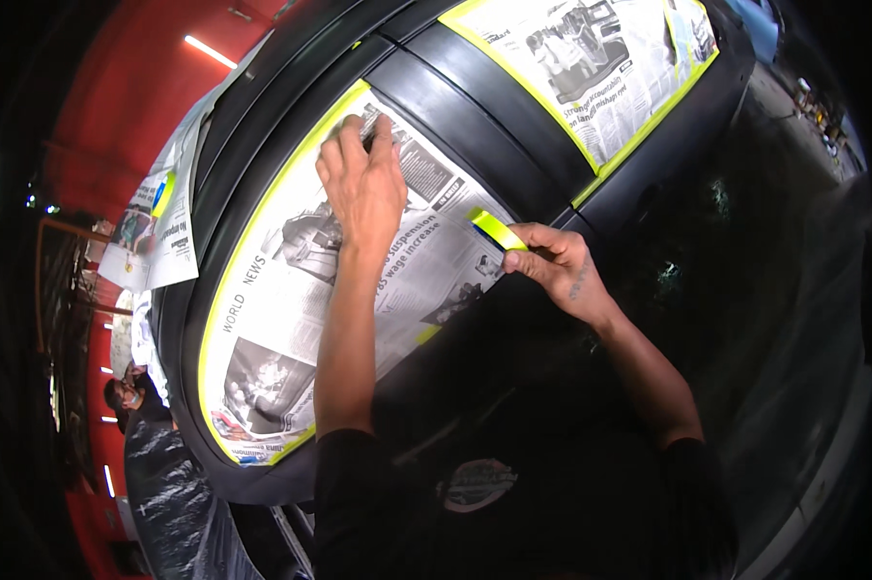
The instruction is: The person places sheets of newspaper onto the roof and side of a black car. They use a roll of bright green tape to secure the newspaper to the vehicle's surface, smoothing the paper and pressing the tape down along the edges and seams to ensure it stays in place.
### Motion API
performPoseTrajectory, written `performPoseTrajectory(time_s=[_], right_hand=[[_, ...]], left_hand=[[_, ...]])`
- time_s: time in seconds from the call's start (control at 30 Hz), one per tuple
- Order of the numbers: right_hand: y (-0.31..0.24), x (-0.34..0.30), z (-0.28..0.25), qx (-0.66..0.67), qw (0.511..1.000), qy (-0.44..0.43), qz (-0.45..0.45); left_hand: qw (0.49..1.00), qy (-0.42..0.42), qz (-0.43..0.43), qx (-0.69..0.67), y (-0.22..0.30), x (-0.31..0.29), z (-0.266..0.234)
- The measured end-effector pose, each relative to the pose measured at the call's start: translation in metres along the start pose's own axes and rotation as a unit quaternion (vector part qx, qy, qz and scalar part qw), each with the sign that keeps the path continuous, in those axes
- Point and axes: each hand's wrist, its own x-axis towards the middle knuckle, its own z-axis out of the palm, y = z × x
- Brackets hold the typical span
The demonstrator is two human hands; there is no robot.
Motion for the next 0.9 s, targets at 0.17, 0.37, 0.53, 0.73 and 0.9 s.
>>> performPoseTrajectory(time_s=[0.17, 0.37, 0.53, 0.73, 0.9], right_hand=[[0.015, 0.011, 0.007, -0.048, 0.999, 0.012, -0.019], [0.048, 0.032, 0.013, -0.106, 0.987, 0.016, -0.117], [0.045, 0.048, 0.007, -0.086, 0.991, 0.018, -0.098], [0.055, 0.048, 0.010, -0.045, 0.992, 0.037, -0.116], [0.042, 0.055, 0.006, -0.040, 0.997, 0.010, -0.062]], left_hand=[[1.000, 0.018, 0.020, 0.014, 0.007, -0.006, 0.021], [0.996, -0.081, 0.034, -0.005, 0.028, -0.005, -0.007], [0.983, -0.166, 0.069, -0.034, 0.034, -0.020, -0.028], [0.997, -0.033, 0.065, -0.024, 0.026, -0.020, 0.015], [0.998, 0.000, 0.035, -0.051, 0.026, -0.019, 0.027]])
